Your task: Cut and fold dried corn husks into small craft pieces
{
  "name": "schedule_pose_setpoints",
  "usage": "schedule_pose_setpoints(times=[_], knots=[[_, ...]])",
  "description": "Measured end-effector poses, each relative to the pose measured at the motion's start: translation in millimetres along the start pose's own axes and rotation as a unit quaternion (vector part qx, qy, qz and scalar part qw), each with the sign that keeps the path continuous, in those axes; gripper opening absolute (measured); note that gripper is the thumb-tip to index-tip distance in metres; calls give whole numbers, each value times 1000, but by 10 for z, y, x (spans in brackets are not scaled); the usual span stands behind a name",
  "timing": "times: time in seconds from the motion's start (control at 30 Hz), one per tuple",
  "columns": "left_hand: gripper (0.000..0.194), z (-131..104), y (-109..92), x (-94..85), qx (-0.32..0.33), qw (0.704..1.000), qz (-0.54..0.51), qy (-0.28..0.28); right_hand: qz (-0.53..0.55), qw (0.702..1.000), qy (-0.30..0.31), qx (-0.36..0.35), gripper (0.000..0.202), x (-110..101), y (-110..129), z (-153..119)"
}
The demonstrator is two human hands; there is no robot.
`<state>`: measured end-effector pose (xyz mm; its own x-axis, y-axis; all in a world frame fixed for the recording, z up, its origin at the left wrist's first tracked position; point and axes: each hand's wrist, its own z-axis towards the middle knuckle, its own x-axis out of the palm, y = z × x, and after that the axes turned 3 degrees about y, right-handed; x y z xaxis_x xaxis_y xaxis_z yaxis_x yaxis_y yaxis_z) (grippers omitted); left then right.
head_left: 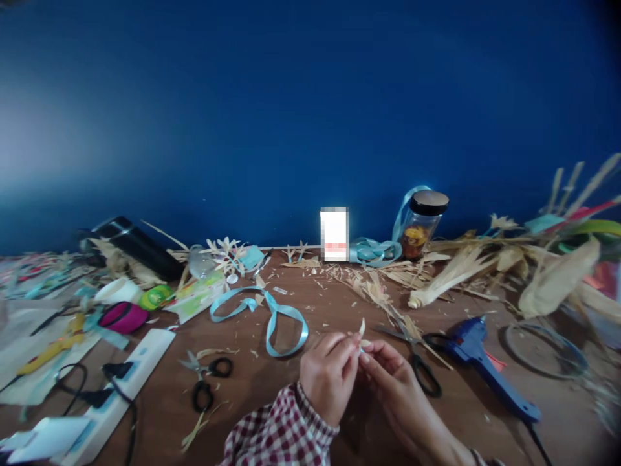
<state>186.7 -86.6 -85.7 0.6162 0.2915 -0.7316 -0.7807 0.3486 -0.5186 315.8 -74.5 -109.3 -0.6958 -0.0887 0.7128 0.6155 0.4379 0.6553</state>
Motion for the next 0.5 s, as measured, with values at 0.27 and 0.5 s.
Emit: schedule_pose_setpoints(times=[0.27, 0.5], knots=[[24, 38, -81, -25, 6, 998, 61, 1, -8, 999, -35, 14, 24, 17, 24, 19], [24, -3, -41, 39, -7, 998, 59, 1, -21, 999, -43, 14, 24, 19, 3, 21]])
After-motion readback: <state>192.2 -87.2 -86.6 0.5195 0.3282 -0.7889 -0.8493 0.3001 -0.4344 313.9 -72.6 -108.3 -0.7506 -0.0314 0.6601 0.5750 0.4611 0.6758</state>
